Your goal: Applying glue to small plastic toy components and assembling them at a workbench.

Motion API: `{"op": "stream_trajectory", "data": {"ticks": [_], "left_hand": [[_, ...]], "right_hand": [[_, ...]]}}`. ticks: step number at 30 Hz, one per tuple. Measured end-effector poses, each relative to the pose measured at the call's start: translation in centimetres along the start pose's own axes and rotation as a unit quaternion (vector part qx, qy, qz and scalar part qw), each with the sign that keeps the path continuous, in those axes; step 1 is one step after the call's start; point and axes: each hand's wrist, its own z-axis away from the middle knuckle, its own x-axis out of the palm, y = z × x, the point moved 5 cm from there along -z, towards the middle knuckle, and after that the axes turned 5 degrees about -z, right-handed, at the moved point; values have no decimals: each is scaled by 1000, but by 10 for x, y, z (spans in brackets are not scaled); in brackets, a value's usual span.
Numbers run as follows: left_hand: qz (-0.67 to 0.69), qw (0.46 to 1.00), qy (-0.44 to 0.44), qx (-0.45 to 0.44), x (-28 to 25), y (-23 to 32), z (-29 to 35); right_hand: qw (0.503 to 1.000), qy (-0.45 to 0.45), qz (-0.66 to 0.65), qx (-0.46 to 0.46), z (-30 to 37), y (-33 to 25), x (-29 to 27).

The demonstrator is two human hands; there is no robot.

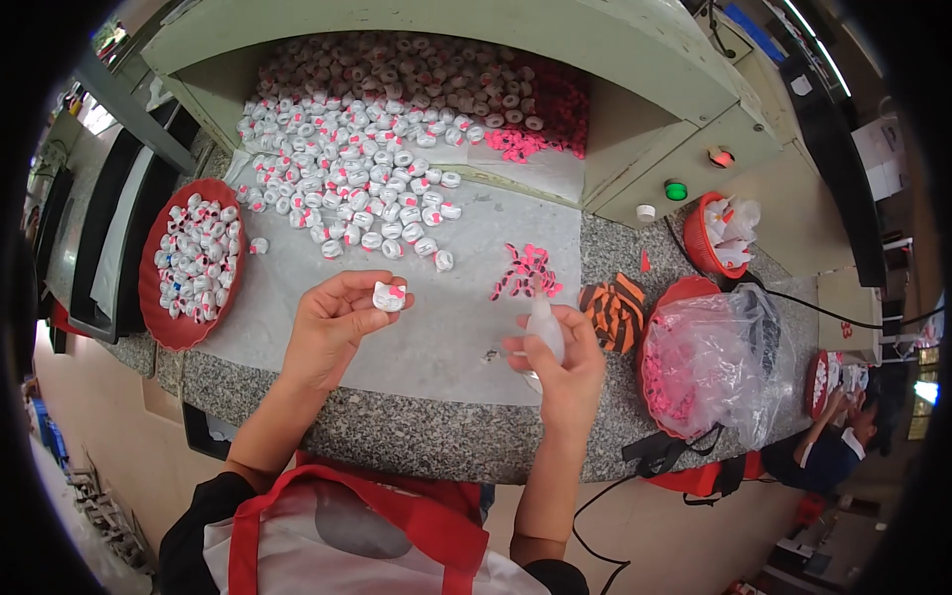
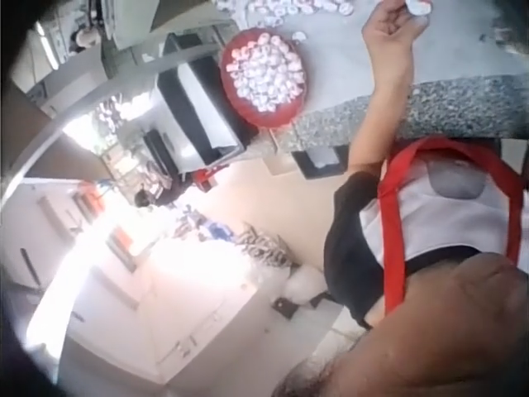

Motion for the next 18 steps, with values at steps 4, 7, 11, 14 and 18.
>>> {"op": "stream_trajectory", "data": {"ticks": [4, 7, 11, 14, 18], "left_hand": [[1, 1000, 7, -17, 7, -3, 5], [4, 1000, 19, -21, 7, -8, 7], [13, 999, 48, -12, 5, -17, 5], [25, 999, 47, 1, 5, -21, 3], [-34, 997, 63, -1, 7, -27, 10]], "right_hand": [[970, 1, 243, -22, -36, 43, -3], [830, 22, 547, -110, -42, 38, 19], [816, 0, 547, -188, -42, 45, 26], [851, -6, 484, -203, -37, 38, 29], [990, -117, 78, -7, -11, 15, 39]]}}
